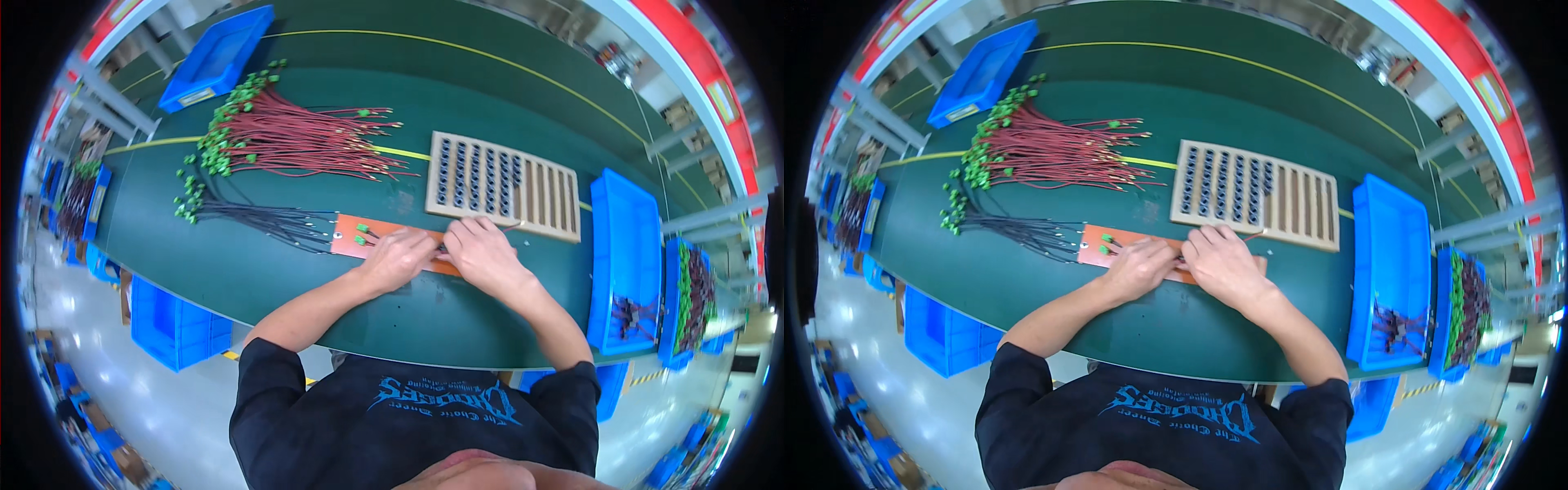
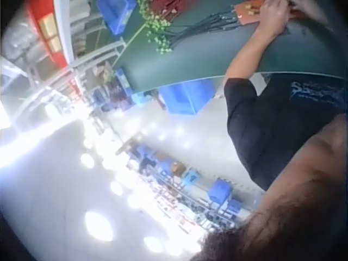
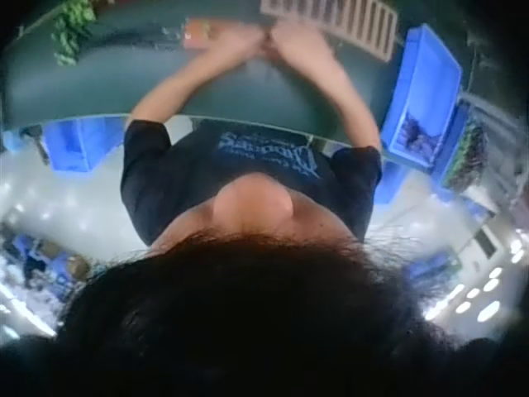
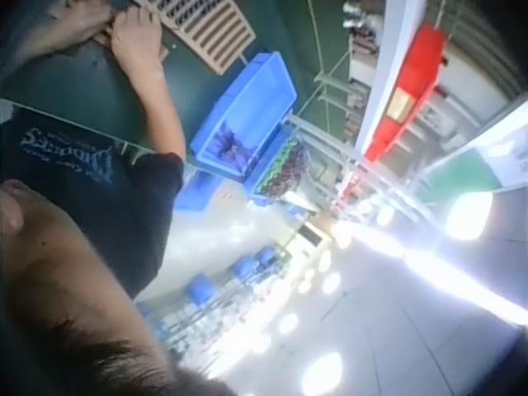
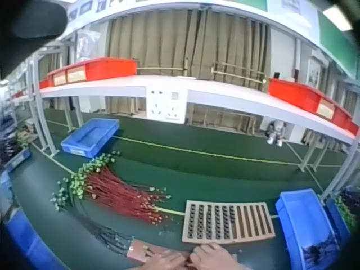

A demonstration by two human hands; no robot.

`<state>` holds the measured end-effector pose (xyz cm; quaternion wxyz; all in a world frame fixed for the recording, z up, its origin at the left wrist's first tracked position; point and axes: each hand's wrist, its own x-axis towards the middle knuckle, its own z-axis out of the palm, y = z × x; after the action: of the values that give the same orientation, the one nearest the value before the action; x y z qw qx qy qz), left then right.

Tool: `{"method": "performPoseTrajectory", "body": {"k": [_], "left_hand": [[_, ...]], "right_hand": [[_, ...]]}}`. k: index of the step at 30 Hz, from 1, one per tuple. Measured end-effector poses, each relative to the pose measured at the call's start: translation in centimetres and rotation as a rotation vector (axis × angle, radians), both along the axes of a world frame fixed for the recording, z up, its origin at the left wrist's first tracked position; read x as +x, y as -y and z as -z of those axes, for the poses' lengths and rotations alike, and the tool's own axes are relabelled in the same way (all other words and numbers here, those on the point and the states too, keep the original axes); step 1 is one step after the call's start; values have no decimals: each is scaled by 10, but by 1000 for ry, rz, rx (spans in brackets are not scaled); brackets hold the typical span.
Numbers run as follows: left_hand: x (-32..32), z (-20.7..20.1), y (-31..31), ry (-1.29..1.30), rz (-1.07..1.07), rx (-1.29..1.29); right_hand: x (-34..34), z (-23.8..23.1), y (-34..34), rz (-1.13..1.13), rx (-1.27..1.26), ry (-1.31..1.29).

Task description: The person assembles wire harnesses by inserting red and black wires into a cylindrical black connector. They use a small tool to push the wires into the connector and then place the finished units into a blue bin. The process is repeated multiple times throughout the video.

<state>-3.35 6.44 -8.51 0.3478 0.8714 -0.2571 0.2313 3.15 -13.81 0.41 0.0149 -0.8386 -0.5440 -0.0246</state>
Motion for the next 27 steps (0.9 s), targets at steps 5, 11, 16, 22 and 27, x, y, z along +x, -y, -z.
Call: {"method": "performPoseTrajectory", "body": {"k": [5,11,16,22,27], "left_hand": [[-3,5,-4,58,53,60],[-5,8,-10,-25,56,23],[-7,15,-10,-13,104,40],[2,-41,-7,-437,137,-295],[13,-101,-7,-886,231,-512]], "right_hand": [[-4,-8,-7,-82,-77,-56],[19,-15,-10,-161,-83,-24],[3,2,10,-222,58,-31],[23,-20,20,-175,159,200],[17,-46,17,-234,310,473]]}}
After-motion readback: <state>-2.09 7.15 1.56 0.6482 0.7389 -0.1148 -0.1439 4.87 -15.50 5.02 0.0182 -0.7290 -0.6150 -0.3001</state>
